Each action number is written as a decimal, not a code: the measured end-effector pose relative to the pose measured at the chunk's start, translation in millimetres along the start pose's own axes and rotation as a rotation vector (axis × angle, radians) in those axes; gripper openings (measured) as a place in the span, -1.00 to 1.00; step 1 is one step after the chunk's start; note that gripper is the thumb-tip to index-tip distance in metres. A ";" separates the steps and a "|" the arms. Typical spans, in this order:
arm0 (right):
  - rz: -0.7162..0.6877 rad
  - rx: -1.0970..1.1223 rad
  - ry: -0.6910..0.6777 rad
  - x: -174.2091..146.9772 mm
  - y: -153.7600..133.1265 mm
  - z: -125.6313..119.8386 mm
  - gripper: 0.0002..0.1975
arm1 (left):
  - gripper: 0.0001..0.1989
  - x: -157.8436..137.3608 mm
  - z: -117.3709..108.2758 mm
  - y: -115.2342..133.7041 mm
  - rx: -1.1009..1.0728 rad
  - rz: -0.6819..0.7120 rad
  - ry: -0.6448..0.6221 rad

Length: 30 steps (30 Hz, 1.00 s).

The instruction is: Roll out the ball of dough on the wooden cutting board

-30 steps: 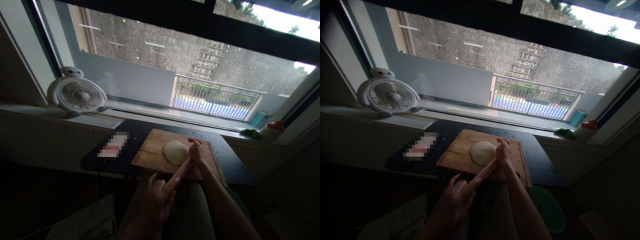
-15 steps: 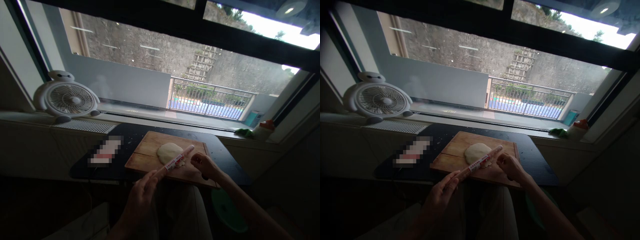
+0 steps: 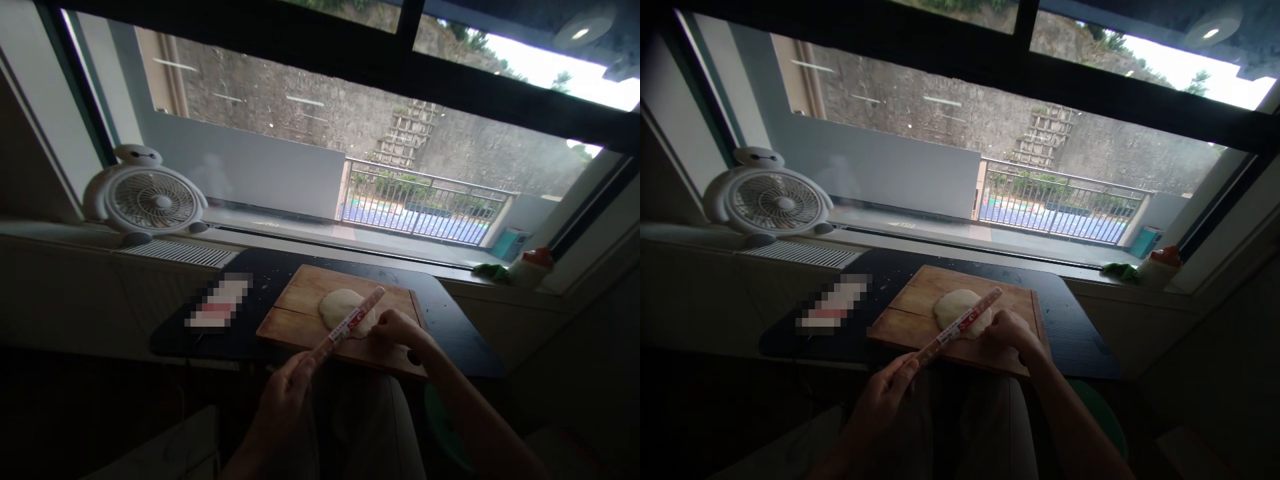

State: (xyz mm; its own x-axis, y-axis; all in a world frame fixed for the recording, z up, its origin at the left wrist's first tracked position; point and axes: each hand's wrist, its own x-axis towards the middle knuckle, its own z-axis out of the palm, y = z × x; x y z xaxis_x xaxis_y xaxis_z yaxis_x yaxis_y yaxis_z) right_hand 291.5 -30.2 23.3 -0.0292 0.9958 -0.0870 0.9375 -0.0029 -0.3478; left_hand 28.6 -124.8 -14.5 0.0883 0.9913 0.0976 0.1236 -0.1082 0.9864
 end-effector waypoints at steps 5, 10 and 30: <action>0.010 0.033 -0.046 7.6 4.6 3.8 -0.83 | -0.58 -1.4 3.3 1.7 -0.020 0.008 -0.037; 0.024 0.027 -0.006 1.4 0.3 3.6 -0.83 | -0.59 3.2 -4.6 12.2 0.055 0.031 -0.049; -0.187 -0.030 0.243 -176.9 96.2 -50.0 -0.54 | -0.57 177.3 43.4 2.7 0.927 0.396 -0.025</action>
State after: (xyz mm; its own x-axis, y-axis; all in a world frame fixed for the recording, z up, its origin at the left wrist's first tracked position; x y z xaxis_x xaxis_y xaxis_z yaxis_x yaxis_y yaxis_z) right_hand 404.2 -202.1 52.0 -0.1219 0.9716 0.2028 0.9338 0.1815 -0.3083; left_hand 87.5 47.4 -0.3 0.3086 0.8709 0.3826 0.8001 -0.4552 0.3908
